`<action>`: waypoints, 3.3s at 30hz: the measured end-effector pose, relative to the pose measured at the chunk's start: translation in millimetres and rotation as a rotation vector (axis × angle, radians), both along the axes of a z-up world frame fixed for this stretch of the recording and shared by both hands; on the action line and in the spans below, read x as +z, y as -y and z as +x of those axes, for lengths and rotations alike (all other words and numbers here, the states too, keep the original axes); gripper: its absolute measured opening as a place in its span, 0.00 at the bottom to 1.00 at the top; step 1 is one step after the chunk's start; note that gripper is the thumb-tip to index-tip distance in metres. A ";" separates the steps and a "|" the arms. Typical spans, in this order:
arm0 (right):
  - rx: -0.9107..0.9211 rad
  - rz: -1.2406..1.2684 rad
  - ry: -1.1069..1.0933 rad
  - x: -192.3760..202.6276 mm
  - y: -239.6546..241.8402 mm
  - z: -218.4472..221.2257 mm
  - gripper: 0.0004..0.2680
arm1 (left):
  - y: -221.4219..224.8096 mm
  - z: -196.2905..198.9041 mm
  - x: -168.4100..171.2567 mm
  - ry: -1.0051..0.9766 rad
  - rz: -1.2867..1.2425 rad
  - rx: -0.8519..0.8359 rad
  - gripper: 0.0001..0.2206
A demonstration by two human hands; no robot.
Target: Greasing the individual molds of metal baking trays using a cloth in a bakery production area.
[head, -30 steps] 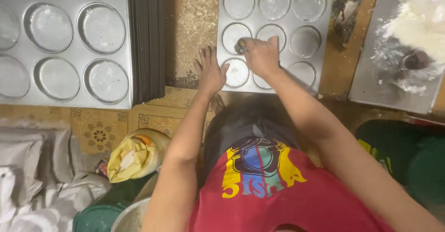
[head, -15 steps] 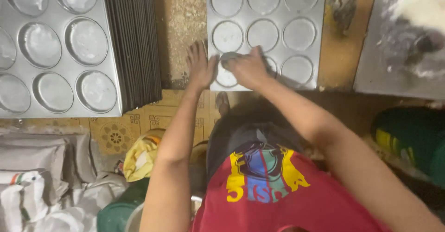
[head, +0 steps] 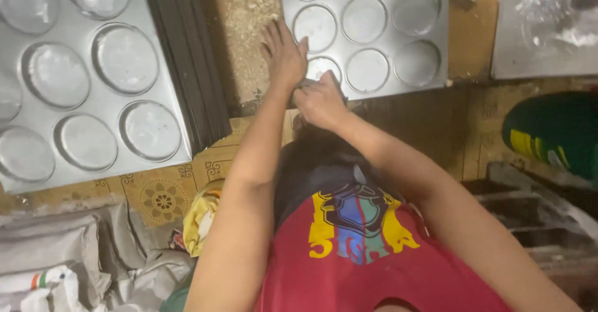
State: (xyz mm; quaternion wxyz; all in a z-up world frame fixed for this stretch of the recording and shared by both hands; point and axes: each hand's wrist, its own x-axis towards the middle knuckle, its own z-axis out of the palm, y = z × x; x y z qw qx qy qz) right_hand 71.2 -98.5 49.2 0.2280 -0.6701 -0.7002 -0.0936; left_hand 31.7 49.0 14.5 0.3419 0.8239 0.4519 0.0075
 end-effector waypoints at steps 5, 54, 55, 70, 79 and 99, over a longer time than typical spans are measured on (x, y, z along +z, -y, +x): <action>-0.067 -0.207 -0.012 -28.9 98.9 83.2 0.08 | -6.9 5.8 21.7 -0.025 -0.015 -0.034 0.31; -0.241 -0.645 0.295 -17.3 -36.2 200.9 0.03 | 19.6 11.0 0.5 0.127 0.053 0.212 0.28; -0.213 -0.668 0.204 -29.2 -36.8 188.7 0.02 | 19.1 12.0 0.9 0.116 0.048 0.219 0.29; 0.290 -0.496 0.272 -61.5 -104.0 124.1 0.04 | 50.2 -19.8 15.0 0.058 -0.076 0.131 0.38; 0.320 -0.911 0.224 10.0 -114.8 130.4 0.10 | 45.2 -14.6 34.0 0.032 -0.099 0.098 0.36; -0.033 -0.659 -0.030 58.4 -152.5 187.2 0.06 | -8.6 21.5 7.8 0.156 0.053 0.204 0.28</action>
